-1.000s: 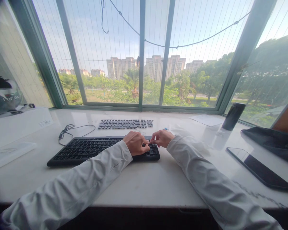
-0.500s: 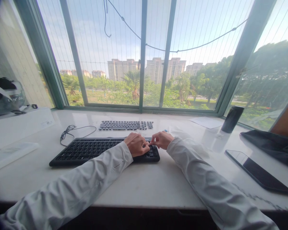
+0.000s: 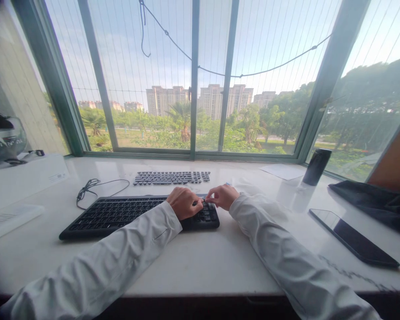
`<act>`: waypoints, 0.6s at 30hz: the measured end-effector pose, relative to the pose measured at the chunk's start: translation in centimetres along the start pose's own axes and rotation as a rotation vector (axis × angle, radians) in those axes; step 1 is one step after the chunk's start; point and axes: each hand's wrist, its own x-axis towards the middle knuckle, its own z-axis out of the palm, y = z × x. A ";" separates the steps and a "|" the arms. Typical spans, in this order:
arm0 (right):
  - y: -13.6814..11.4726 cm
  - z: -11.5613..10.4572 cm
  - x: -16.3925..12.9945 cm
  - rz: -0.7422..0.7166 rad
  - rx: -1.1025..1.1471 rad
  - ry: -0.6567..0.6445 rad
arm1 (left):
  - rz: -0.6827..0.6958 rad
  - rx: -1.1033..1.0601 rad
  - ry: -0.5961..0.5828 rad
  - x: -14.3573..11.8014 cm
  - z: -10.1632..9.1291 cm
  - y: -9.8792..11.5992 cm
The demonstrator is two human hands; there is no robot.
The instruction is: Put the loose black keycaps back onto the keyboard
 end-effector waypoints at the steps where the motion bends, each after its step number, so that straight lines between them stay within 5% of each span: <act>1: 0.1 0.0 0.0 -0.002 0.020 0.027 | -0.031 -0.003 0.021 0.0 0.0 -0.2; 5: -0.1 0.0 -0.1 -0.030 0.073 0.069 | -0.130 0.003 0.061 0.2 -0.1 -0.7; 18: -0.5 -0.7 -0.6 -0.116 0.183 -0.200 | -0.163 -0.006 0.008 0.1 -0.4 -0.4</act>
